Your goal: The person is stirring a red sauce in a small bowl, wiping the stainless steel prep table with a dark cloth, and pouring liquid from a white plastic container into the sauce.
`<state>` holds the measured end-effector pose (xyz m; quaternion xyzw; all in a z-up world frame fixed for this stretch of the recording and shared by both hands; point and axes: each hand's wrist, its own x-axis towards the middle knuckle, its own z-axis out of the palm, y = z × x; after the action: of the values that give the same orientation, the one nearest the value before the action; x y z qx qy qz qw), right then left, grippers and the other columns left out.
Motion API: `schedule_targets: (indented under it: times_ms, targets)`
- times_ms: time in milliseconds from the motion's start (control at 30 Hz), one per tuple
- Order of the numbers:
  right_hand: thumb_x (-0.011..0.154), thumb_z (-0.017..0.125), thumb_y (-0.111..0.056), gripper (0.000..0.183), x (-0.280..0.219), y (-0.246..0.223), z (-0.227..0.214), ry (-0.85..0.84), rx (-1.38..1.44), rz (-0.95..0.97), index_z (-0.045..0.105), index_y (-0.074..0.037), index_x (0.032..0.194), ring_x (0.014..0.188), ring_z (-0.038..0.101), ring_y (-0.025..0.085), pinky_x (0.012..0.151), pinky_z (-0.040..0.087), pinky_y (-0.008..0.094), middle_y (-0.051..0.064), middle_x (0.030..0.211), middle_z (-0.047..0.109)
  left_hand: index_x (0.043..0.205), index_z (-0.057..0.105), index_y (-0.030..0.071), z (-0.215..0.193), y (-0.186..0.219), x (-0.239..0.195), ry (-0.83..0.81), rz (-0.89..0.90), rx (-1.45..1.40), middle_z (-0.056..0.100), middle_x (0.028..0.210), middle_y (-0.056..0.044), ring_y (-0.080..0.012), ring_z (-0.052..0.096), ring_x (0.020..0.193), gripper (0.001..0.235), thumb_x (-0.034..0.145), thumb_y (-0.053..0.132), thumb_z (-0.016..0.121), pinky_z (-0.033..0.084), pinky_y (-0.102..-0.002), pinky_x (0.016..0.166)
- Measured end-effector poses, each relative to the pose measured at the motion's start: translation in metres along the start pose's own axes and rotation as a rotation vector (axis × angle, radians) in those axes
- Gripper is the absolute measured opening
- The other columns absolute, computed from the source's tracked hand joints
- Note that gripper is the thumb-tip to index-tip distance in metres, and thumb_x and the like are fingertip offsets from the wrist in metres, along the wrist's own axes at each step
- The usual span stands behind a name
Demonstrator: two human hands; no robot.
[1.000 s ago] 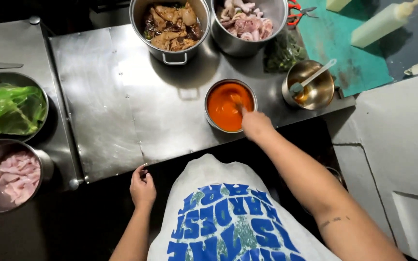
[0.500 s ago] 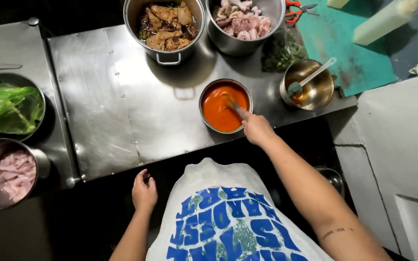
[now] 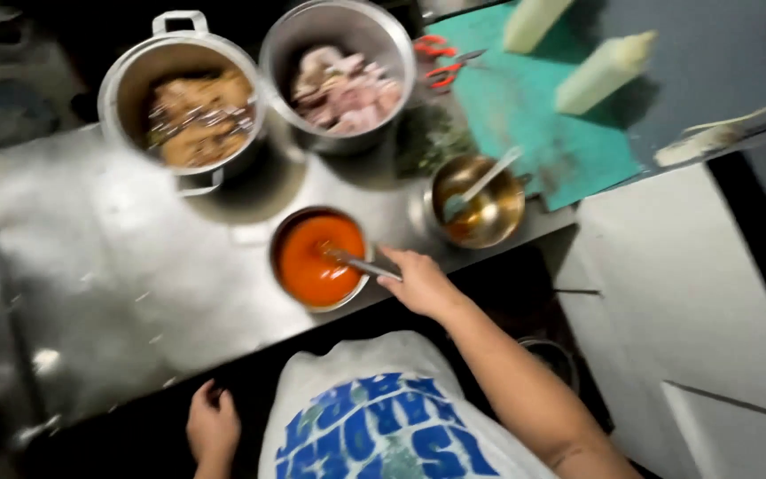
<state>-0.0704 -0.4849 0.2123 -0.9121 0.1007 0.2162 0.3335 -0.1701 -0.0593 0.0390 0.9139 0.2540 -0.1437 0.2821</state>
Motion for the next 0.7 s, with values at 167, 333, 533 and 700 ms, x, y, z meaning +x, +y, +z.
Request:
schedule_targets:
  times_ms: [167, 333, 533, 700]
  targets:
    - [0.084, 0.068, -0.021, 0.042, 0.041, 0.118, -0.096, 0.419, 0.403, 0.056, 0.063, -0.012, 0.125, 0.105, 0.065, 0.015, 0.095, 0.048, 0.03, 0.005, 0.119, 0.069, 0.126, 0.066, 0.013, 0.047, -0.006, -0.005, 0.16, 0.063, -0.005, 0.07, 0.111, -0.01, -0.031, 0.064, 0.104, 0.042, 0.085, 0.022, 0.062, 0.046, -0.043, 0.092]
    - [0.083, 0.079, -0.027, 0.023, 0.162, 0.343, -0.232, 0.942, 0.286, -0.007, 0.067, -0.018, 0.1, 0.087, 0.067, 0.014, 0.084, 0.05, 0.026, -0.001, 0.094, 0.07, 0.119, 0.071, 0.001, 0.108, -0.064, 0.006, 0.376, 0.152, -0.182, 0.068, 0.093, -0.016, -0.028, 0.064, 0.081, 0.043, 0.078, 0.008, 0.066, 0.051, -0.038, 0.078]
    - [0.078, 0.089, -0.041, 0.071, 0.239, 0.433, -0.368, 0.999, -0.196, 0.212, 0.054, -0.001, 0.126, 0.109, 0.057, 0.04, 0.094, 0.041, 0.043, 0.021, 0.121, 0.06, 0.128, 0.067, 0.0, 0.088, -0.032, -0.061, 0.433, 0.077, -0.2, 0.067, 0.1, -0.015, -0.0272, 0.06, 0.083, 0.042, 0.088, 0.011, 0.062, 0.05, -0.037, 0.078]
    - [0.085, 0.078, -0.047, 0.061, 0.25, 0.418, -0.406, 0.906, -0.611, 0.314, 0.07, -0.001, 0.125, 0.098, 0.058, 0.056, 0.079, 0.04, 0.063, 0.028, 0.113, 0.068, 0.127, 0.069, 0.02, 0.038, 0.046, -0.096, 0.229, -0.321, 0.098, 0.071, 0.122, -0.001, -0.0199, 0.068, 0.104, 0.044, 0.084, 0.027, 0.061, 0.051, -0.035, 0.09]
